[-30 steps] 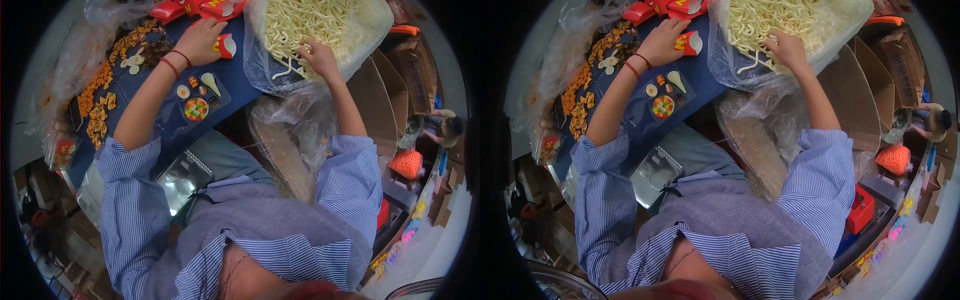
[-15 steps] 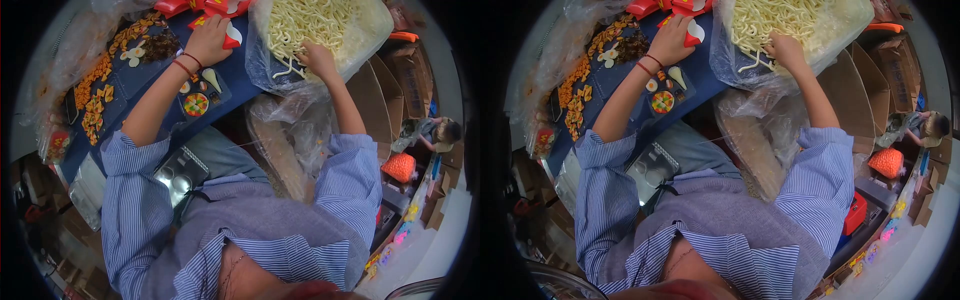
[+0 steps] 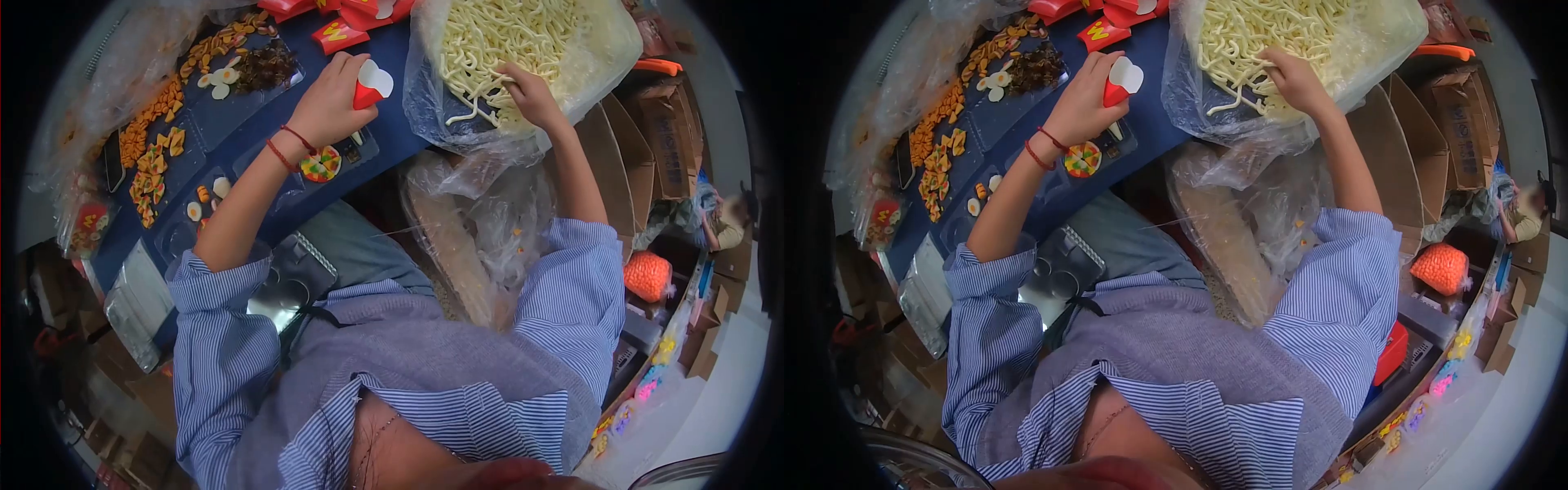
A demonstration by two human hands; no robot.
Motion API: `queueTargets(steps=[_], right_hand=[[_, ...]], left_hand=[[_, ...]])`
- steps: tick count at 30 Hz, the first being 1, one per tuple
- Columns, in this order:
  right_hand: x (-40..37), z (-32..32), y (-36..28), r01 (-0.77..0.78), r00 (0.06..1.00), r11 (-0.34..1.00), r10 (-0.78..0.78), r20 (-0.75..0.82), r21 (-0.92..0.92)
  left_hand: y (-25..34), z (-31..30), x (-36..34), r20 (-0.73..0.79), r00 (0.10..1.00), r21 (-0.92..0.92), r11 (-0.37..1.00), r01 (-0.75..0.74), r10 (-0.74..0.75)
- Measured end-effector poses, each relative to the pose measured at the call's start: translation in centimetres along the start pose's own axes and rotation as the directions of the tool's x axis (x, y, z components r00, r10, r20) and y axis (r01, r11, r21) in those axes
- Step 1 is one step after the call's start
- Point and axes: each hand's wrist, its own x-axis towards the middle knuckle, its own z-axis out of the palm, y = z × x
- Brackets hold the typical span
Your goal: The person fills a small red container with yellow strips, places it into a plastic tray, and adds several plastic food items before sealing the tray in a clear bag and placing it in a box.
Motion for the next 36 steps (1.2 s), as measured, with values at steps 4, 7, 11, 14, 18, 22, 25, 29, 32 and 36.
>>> queueTargets(steps=[4, 7, 11, 14, 18, 22, 25, 29, 32, 36], right_hand=[[0.3, 1.1, -0.5, 0.178, 0.984, 0.979, -0.175, 0.034, -0.101], [0.3, 1.9, 0.9, 0.144, 0.98, 0.933, -0.088, 0.181, -0.33], [-0.1, 1.8, 0.7, 0.208, 0.975, 0.91, -0.166, 0.146, -0.358], [0.3, 1.3, 0.3, 0.22, 0.97, 0.893, -0.159, 0.182, -0.392], [0.2, 1.8, 1.4, 0.213, 0.974, 0.926, -0.226, -0.005, -0.311], [0.3, 1.1, 1.8, -0.114, 0.963, 0.957, 0.172, -0.206, 0.265], [0.8, -0.8, -1.5, -0.224, 0.833, 0.315, 0.553, 0.013, 0.922], [0.1, -0.5, 0.2, -0.275, 0.901, 0.056, 0.364, 0.237, 0.96], [-0.9, -1.1, -1.4, -0.219, 0.873, 0.228, 0.48, 0.086, 0.949], [-0.4, -2.1, -2.6, -0.116, 0.936, 0.945, 0.207, -0.286, 0.306]], left_hand=[[-0.7, -0.3, -0.5, 0.03, 0.997, -0.007, 0.997, 0.078, -0.078], [-0.6, 0.0, -0.5, 0.034, 0.997, -0.002, 0.997, 0.074, -0.074], [-0.7, -0.1, -0.6, 0.055, 0.994, -0.018, 0.995, 0.099, -0.097], [-1.0, 0.2, -0.6, 0.061, 0.992, -0.015, 0.994, 0.11, -0.109], [-0.6, 0.0, -0.6, 0.021, 0.997, -0.001, 0.997, 0.073, -0.073], [-0.7, -1.0, -1.0, 0.017, 0.996, -0.007, 0.996, 0.093, -0.092], [-0.7, -1.0, -0.6, 0.004, 0.996, -0.066, 0.993, 0.094, -0.094], [-0.4, -1.0, -0.7, -0.052, 0.998, -0.042, 0.999, 0.027, -0.029], [-0.6, -1.2, -1.2, 0.01, 0.995, -0.068, 0.993, 0.097, -0.096], [-1.8, -0.2, -1.1, -0.01, 0.998, -0.058, 0.997, 0.058, -0.059]])
